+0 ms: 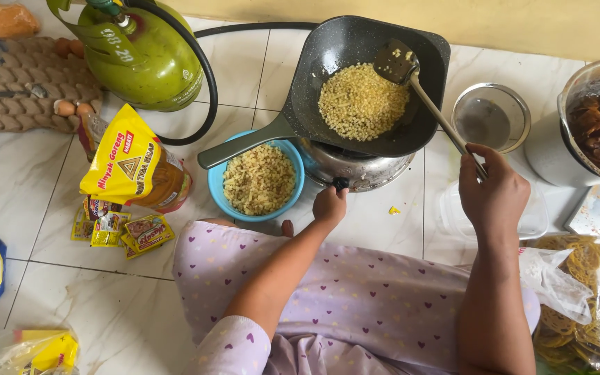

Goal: Stirring noodles in a pan with a spatula while sitting on the floor

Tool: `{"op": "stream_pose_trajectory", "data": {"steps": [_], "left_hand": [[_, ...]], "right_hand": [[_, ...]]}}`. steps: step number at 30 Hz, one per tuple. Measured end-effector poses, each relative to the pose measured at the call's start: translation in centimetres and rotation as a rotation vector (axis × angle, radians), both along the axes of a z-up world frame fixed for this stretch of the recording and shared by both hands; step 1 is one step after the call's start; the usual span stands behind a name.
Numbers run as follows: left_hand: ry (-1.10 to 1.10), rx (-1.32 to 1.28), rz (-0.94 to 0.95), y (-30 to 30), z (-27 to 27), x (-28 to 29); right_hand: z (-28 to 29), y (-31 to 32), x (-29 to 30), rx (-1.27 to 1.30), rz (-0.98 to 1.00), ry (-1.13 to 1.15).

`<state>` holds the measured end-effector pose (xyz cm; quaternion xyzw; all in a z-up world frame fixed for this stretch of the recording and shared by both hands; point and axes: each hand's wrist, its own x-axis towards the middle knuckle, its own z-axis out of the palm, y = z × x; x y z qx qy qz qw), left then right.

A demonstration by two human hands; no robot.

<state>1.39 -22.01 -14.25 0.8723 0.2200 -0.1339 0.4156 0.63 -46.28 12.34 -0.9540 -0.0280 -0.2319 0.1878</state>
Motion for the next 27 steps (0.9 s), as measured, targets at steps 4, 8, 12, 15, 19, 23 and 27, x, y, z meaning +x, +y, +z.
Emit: {"op": "stream_pose_trajectory", "data": {"steps": [4, 8, 12, 15, 19, 23, 27], "left_hand": [[-0.021, 0.033, -0.017, -0.2, -1.0, 0.1], [-0.061, 0.051, -0.013, -0.3, -2.3, 0.3], [-0.032, 0.055, -0.009, -0.4, -2.6, 0.6], [-0.012, 0.08, -0.059, 0.1, -0.2, 0.1], [0.091, 0.127, -0.181, 1.8, 5.9, -0.7], [0.04, 0.136, -0.368, 5.1, 13.5, -2.8], [-0.846, 0.054, -0.031, 10.3, 19.2, -4.0]], "right_hand": [[0.2, 0.2, -0.1, 0.01, -0.004, 0.014], [0.2, 0.2, -0.1, 0.019, -0.014, 0.031], [0.5, 0.4, -0.2, 0.019, -0.015, 0.035], [-0.1, 0.2, 0.1, -0.015, 0.0, 0.015], [-2.1, 0.2, 1.6, -0.064, -0.02, -0.016], [-5.6, 0.7, 5.1, -0.111, -0.11, 0.01], [-7.1, 3.0, 7.1, -0.007, -0.116, 0.202]]}}
